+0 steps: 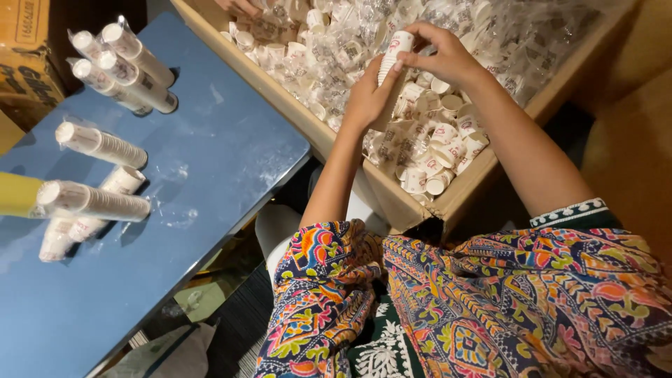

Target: The person repeatedly picks individual paper cups from a cardboard box, stacks them into a column, and wraps the stack in plastic film. The wrapped stacks are placed on a blue table. A second person's hands are visible working in the same box.

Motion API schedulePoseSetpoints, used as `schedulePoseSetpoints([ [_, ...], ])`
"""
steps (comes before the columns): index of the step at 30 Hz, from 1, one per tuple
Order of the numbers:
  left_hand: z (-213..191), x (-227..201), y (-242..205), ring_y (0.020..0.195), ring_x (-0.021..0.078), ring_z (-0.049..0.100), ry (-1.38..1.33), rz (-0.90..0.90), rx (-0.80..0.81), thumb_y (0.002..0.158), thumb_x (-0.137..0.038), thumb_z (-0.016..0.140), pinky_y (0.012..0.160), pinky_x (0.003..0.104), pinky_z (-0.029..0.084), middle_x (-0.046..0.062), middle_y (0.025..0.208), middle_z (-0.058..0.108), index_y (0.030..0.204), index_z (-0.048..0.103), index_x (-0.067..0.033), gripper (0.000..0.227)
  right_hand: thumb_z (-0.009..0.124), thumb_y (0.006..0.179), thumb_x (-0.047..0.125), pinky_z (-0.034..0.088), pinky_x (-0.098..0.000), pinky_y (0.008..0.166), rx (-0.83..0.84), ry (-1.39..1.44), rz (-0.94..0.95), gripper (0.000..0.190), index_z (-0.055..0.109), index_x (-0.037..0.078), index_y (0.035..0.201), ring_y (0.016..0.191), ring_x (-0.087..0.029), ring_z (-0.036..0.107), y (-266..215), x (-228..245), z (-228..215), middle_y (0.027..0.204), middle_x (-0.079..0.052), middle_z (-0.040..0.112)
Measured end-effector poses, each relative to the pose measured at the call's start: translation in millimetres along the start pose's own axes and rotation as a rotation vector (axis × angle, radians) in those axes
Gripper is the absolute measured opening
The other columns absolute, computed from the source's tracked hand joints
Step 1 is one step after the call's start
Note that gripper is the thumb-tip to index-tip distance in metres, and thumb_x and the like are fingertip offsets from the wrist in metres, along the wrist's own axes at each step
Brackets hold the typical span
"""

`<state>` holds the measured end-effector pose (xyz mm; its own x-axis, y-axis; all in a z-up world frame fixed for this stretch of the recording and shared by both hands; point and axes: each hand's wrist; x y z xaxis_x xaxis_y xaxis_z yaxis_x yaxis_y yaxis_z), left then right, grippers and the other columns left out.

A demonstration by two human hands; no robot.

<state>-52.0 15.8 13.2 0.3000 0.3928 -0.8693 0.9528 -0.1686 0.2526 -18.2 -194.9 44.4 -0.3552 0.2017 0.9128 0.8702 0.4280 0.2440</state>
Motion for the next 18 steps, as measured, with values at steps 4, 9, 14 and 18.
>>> schedulePoseSetpoints([
  [4,-5,-9,0,0.111,0.0357,0.074,-0.035,-0.036,-0.001,0.098,-0.062,0.049,0.096,0.041,0.055,0.021,0.118,0.075,0.142,0.057,-0.0121,0.066,0.082,0.098,0.035,0.047,-0.0484,0.11,-0.216,-0.656,-0.182,0.048,0.066,0.011,0.135,0.125,-0.032,0.056,-5,18,-5,0.124,-0.013,0.062],
  [9,0,-2,-6,0.114,0.0331,0.072,-0.223,-0.03,-0.154,0.103,-0.057,0.051,0.1,0.041,0.053,0.02,0.124,0.073,0.143,0.056,-0.007,0.065,0.087,0.089,0.031,0.021,-0.077,0.107,-0.73,-1.084,0.302,0.084,0.041,-0.002,0.152,0.14,-0.059,0.021,-17,56,-21,0.151,-0.04,0.03],
  [14,-4,-18,-10,0.103,0.029,0.074,-0.26,-0.072,-0.148,0.103,-0.057,0.047,0.091,0.041,0.056,0.018,0.114,0.075,0.145,0.053,-0.0072,0.065,0.078,0.076,-0.001,0.04,-0.0621,0.114,-0.692,-1.238,0.289,0.069,0.053,-0.002,0.14,0.139,-0.049,0.039,-33,16,-43,0.146,-0.031,0.046],
  [18,-24,-36,-13,0.08,0.0247,0.075,-0.346,-0.036,-0.231,0.103,-0.058,0.042,0.067,0.038,0.061,0.014,0.1,0.075,0.152,0.044,-0.0062,0.071,0.075,0.08,-0.009,0.05,-0.0442,0.115,-0.694,-1.289,-0.231,0.057,0.06,-0.003,0.134,0.135,-0.038,0.052,-33,40,-24,0.142,-0.022,0.058],
])
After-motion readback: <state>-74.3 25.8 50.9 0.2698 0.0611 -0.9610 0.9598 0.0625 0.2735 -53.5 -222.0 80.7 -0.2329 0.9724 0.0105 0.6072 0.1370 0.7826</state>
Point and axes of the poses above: each hand's wrist, its own y-axis towards the middle knuckle, its own z-axis out of the palm, x = y × z
